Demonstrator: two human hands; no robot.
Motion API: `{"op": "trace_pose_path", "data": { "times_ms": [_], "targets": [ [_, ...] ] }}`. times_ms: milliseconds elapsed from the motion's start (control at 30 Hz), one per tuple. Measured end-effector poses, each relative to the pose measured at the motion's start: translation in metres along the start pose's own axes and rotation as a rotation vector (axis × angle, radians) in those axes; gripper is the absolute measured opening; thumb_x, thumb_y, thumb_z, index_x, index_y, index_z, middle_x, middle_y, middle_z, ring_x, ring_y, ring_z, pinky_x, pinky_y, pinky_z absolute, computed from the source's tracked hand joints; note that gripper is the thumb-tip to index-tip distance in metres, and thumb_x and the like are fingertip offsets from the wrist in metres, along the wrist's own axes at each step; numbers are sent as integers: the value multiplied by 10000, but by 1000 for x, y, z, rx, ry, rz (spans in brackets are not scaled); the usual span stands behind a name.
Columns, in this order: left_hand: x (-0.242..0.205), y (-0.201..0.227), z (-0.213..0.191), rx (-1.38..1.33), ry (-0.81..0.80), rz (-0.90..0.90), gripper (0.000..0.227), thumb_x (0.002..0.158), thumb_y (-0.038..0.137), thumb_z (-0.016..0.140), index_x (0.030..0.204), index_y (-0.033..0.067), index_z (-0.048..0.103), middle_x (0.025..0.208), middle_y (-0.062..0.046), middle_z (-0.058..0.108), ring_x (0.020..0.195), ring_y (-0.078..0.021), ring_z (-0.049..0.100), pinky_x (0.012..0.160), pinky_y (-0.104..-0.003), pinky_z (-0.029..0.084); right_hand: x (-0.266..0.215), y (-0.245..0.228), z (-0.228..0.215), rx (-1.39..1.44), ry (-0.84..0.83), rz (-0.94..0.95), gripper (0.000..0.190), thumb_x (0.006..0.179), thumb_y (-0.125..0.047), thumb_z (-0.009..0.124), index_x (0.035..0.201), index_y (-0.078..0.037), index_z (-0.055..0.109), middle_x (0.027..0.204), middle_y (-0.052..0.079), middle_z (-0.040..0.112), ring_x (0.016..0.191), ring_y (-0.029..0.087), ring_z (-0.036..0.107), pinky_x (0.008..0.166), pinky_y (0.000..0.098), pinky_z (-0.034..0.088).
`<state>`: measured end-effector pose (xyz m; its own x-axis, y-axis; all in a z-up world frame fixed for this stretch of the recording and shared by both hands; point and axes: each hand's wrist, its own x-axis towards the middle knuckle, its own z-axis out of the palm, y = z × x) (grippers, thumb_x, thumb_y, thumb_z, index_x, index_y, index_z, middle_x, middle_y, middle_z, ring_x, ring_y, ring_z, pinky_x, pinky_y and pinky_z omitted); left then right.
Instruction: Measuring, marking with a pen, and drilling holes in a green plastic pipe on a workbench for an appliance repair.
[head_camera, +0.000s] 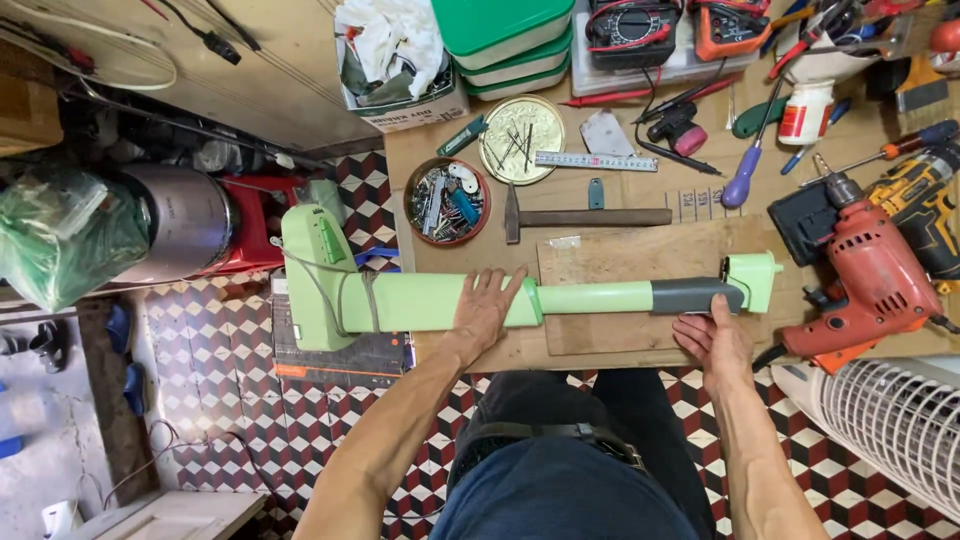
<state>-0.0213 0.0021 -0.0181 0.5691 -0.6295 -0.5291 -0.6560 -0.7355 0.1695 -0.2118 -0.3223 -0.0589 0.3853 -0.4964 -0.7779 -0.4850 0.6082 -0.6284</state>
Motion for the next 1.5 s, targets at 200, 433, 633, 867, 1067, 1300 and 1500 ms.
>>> {"op": "trace_pose_path", "data": {
  "times_ms": [200,433,633,867,1067,1300,1500],
  "targets": [
    [-3,-8,9,-26,31,17,1171,650,141,911,1596,187,223,1428,-165,479,1398,-349,415,1178,-552,275,28,27,-5,9,-29,33,696,1008,-570,529,1309,58,531,1124,240,680,1059,332,678,936,436,566],
    [-3,8,-27,-21,-3,78,1228,613,288,962,1569,213,195,1409,-121,470,1387,-312,411,1166,-509,296,-2,1,4,67,116,52,656,924,-522,619,1284,26,580,1153,236,704,1026,304,714,874,408,615],
    [2,7,-39,39,-159,23,1273,628,355,966,1591,251,140,1428,-60,478,1392,-255,434,1197,-453,310,-31,-7,-3,-20,114,-33,579,947,-518,612,1195,5,646,1068,155,710,945,229,706,823,340,611],
    [11,12,-40,54,-183,5,1307,624,372,975,1617,261,134,1438,-66,469,1381,-261,445,1154,-452,353,-41,-31,-73,-199,719,-313,501,905,-385,711,1191,19,628,1079,170,725,945,266,697,841,380,555],
    [4,10,-40,29,-158,-3,1261,621,353,967,1592,247,169,1423,-90,480,1371,-285,446,1150,-471,347,-33,-42,-61,-497,690,-265,607,882,-363,743,1305,9,516,1122,174,718,1045,312,678,954,412,494],
    [7,1,-28,-4,-102,44,1250,592,320,975,1574,224,208,1408,-118,483,1363,-314,436,1154,-505,319,-37,18,-25,-238,725,-408,548,910,-269,765,1247,56,480,1047,121,620,957,280,664,863,385,539],
    [-2,11,-28,57,-88,10,1287,600,343,968,1606,217,175,1439,-107,473,1392,-292,423,1172,-501,315,-49,31,48,-55,-36,111,475,855,-444,750,1041,-9,700,934,108,734,827,190,719,765,303,586]
  ]
}}
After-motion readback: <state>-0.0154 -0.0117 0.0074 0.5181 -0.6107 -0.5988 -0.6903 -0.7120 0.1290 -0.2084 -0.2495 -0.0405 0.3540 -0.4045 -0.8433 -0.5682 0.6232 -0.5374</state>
